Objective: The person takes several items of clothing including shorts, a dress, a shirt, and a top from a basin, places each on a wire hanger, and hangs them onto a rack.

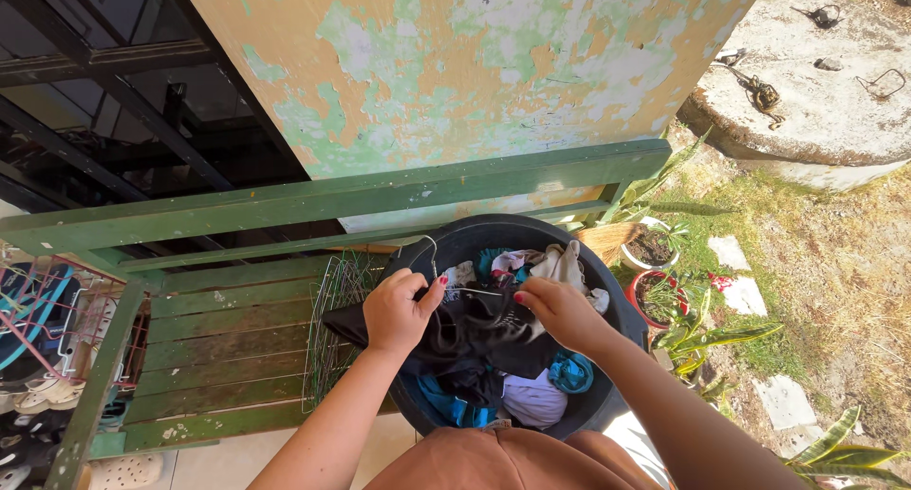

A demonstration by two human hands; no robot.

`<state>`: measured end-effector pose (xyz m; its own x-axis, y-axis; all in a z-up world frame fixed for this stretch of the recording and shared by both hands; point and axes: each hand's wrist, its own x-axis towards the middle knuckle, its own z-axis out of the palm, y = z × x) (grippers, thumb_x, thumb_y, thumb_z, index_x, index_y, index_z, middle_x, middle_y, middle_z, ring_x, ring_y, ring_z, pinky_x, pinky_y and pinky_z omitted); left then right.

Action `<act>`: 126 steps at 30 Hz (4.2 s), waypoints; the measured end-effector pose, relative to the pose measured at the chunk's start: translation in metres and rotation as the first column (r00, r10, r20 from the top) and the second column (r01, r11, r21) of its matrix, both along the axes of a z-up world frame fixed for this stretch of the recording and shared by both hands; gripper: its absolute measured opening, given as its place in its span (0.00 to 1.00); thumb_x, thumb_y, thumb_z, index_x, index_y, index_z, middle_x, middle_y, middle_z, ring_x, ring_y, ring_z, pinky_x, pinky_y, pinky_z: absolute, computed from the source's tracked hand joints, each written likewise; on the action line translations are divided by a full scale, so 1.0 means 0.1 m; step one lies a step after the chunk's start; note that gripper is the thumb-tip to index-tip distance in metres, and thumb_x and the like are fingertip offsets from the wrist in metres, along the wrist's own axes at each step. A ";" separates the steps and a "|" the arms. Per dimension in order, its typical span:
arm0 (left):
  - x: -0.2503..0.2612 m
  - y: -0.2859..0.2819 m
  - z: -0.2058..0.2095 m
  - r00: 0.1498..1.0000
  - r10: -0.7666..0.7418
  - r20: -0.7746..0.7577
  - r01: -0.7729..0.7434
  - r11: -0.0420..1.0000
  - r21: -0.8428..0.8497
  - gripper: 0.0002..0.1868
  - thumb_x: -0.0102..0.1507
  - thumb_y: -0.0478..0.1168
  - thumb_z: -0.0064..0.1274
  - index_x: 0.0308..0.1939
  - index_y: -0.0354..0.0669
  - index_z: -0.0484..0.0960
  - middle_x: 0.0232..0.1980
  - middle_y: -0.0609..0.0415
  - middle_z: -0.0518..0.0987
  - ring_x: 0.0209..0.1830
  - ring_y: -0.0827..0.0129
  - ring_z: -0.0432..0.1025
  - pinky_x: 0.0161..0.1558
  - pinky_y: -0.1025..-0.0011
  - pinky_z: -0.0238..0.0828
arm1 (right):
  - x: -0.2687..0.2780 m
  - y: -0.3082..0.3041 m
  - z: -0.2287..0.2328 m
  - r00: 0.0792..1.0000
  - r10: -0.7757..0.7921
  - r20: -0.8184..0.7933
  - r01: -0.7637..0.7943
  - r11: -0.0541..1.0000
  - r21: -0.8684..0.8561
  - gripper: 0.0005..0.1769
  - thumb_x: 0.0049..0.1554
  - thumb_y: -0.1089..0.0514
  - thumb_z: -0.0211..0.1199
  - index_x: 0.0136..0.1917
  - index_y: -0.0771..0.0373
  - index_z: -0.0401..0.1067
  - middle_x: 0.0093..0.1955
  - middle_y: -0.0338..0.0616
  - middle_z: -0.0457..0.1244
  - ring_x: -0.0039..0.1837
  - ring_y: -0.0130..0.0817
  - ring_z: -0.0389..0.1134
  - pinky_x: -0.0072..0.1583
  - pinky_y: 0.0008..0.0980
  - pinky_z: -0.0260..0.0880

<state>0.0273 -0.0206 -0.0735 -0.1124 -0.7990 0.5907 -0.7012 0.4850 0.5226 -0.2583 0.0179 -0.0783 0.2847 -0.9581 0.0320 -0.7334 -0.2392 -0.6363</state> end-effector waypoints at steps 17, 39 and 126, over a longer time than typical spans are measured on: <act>0.28 -0.05 -0.50 0.998 -0.059 0.022 0.055 0.988 0.144 0.22 0.66 0.56 0.53 0.32 0.40 0.75 0.30 0.53 0.70 0.36 0.57 0.70 0.44 0.60 0.59 | -0.95 0.33 -0.34 0.997 -0.063 0.044 0.061 0.996 0.058 0.17 0.63 0.47 0.54 0.59 0.59 0.72 0.51 0.48 0.67 0.54 0.46 0.71 0.56 0.40 0.69; -1.61 -0.93 1.19 0.921 -0.384 -0.064 0.334 0.865 -0.374 0.17 0.68 0.52 0.58 0.39 0.43 0.77 0.37 0.54 0.73 0.44 0.56 0.68 0.51 0.58 0.58 | -1.56 1.31 1.12 0.677 -0.731 0.081 0.683 0.585 -0.438 0.11 0.63 0.55 0.59 0.58 0.56 0.74 0.34 0.52 0.68 0.35 0.46 0.72 0.39 0.41 0.69; -9.99 -0.06 4.92 -0.188 -0.869 -0.458 0.979 -0.131 -0.154 0.26 0.70 0.54 0.42 0.66 0.42 0.73 0.59 0.50 0.80 0.61 0.69 0.72 0.61 0.71 0.65 | -8.02 0.78 5.62 -0.284 -0.791 0.542 0.647 -0.576 -0.500 0.12 0.60 0.58 0.55 0.51 0.66 0.75 0.56 0.58 0.68 0.60 0.57 0.70 0.59 0.47 0.71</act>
